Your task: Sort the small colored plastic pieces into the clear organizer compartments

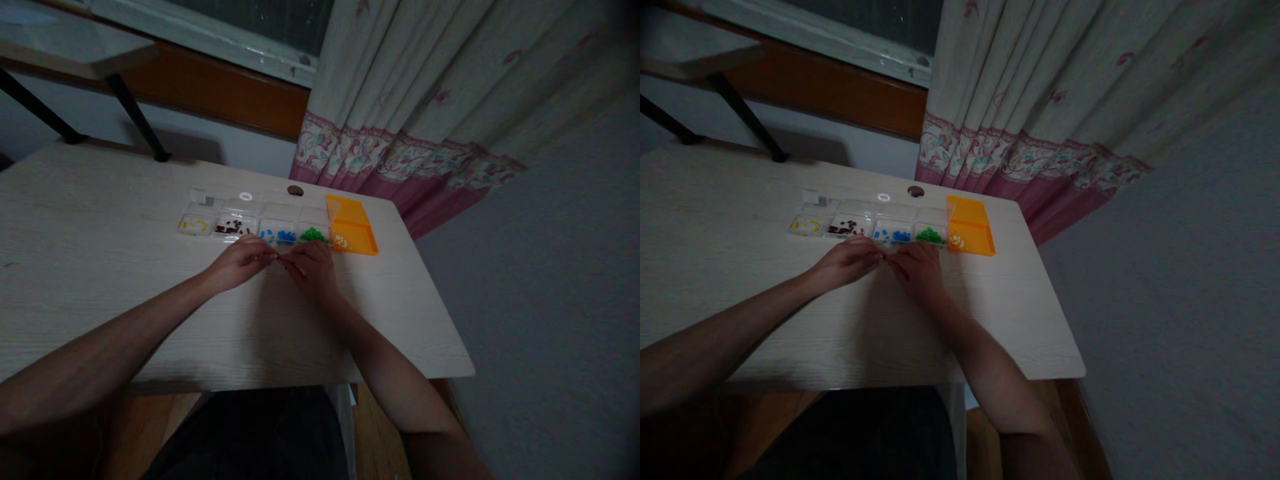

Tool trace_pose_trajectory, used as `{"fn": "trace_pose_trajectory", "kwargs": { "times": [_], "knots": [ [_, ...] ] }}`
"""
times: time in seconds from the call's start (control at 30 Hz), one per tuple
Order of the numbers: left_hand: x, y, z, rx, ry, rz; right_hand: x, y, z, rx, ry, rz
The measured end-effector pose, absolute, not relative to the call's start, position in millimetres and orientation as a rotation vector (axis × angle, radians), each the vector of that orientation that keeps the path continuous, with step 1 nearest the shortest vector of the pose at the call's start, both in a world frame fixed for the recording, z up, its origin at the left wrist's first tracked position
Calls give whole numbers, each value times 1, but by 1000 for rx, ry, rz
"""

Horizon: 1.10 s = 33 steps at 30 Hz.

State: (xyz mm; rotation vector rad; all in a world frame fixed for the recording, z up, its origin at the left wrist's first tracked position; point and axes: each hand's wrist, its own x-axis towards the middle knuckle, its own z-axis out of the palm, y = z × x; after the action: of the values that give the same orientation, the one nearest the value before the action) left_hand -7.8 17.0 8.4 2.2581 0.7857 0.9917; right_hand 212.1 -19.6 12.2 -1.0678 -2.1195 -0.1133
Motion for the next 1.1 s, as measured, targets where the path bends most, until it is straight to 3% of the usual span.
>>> {"fn": "trace_pose_trajectory", "kwargs": {
  "times": [0.63, 0.83, 1.1],
  "knots": [
    [-12, 19, 9, 2174, 854, 1088, 209, -23, 12, -1138, -2135, -40],
    [-40, 35, 11, 2422, 1219, 1175, 244, -7, 18, -1285, -2047, -38],
    [-67, 54, 7, 2370, 1671, 1253, 261, 4, 5, -1141, -2436, 71]
  ]
}}
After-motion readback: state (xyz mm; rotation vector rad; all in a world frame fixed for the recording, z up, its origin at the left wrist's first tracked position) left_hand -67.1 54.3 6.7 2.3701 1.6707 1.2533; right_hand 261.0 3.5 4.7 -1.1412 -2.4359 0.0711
